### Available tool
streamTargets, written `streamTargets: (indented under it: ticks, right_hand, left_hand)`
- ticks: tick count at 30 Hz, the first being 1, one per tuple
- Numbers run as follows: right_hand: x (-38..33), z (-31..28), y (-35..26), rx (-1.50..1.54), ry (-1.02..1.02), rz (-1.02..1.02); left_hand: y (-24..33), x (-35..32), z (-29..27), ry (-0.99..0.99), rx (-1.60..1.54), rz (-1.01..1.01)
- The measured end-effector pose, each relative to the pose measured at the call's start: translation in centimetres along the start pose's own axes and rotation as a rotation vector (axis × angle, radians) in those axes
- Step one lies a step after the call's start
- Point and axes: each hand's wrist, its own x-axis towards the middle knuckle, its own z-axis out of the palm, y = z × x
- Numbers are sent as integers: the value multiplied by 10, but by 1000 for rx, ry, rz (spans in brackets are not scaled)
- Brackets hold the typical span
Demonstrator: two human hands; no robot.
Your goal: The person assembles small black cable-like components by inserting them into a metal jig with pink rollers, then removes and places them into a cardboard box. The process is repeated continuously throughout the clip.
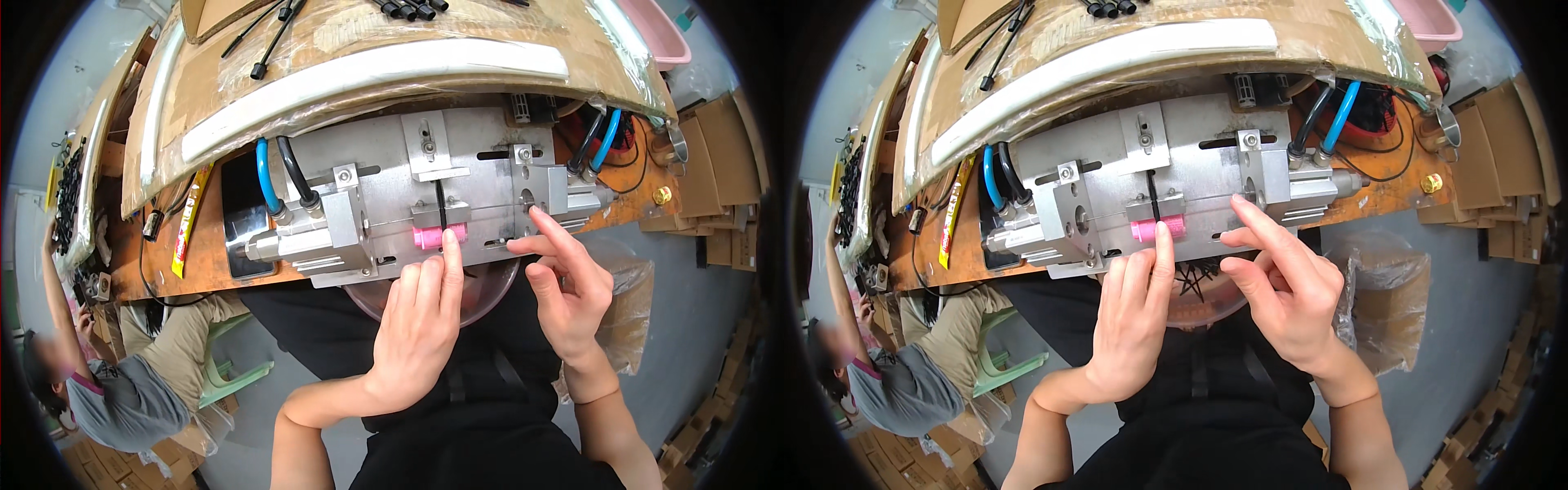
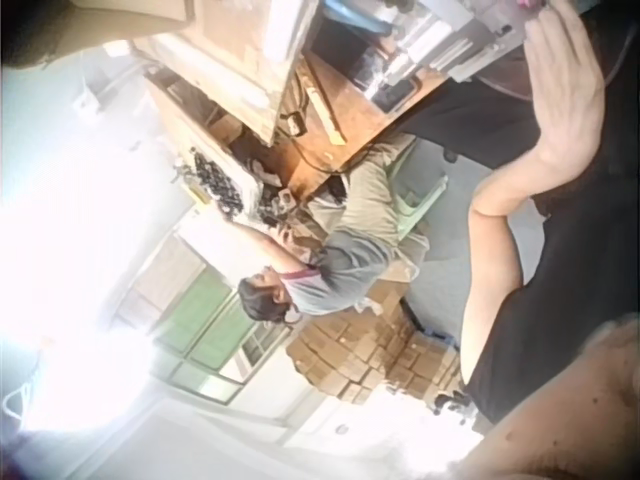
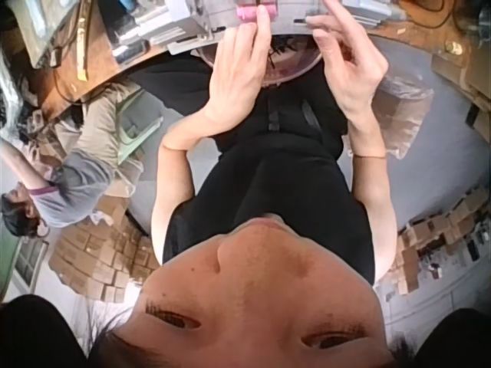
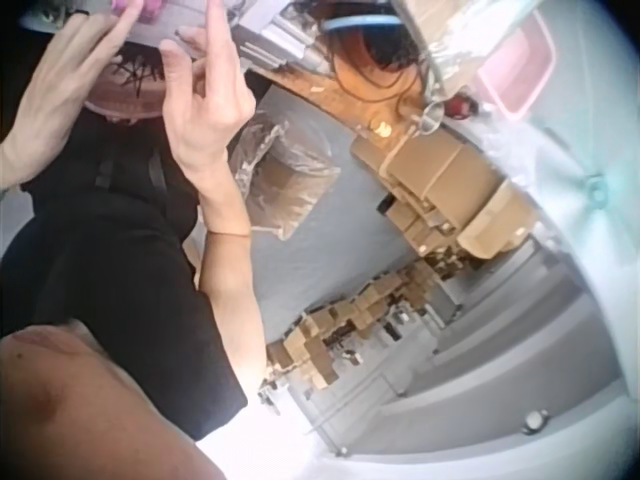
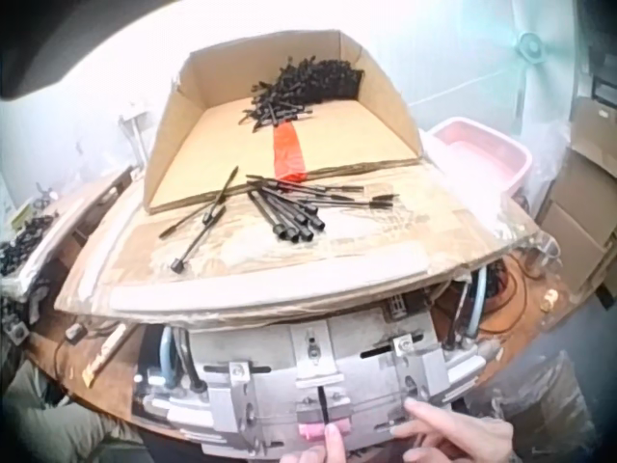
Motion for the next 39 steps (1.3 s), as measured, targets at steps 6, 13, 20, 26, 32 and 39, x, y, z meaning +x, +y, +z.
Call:
streamTargets:
  ticks: [6,13,20,26,32,39]
  right_hand:
    - [26,-8,-7,-86,8,-159]
    - [207,7,-41,-542,47,-498]
    - [310,39,-29,-1021,-290,-240]
    - [277,3,-20,-750,20,-459]
    - [234,-36,-46,261,-79,-92]
    - [113,-62,-40,124,50,-284]
  left_hand:
    - [-13,17,-33,9,-67,59]
    - [-140,127,-103,342,96,-57]
    - [-136,109,-126,119,-149,-87]
    - [-49,29,-65,393,-30,25]
    - [2,-12,8,114,95,-39]
    - [6,5,6,30,60,-24]
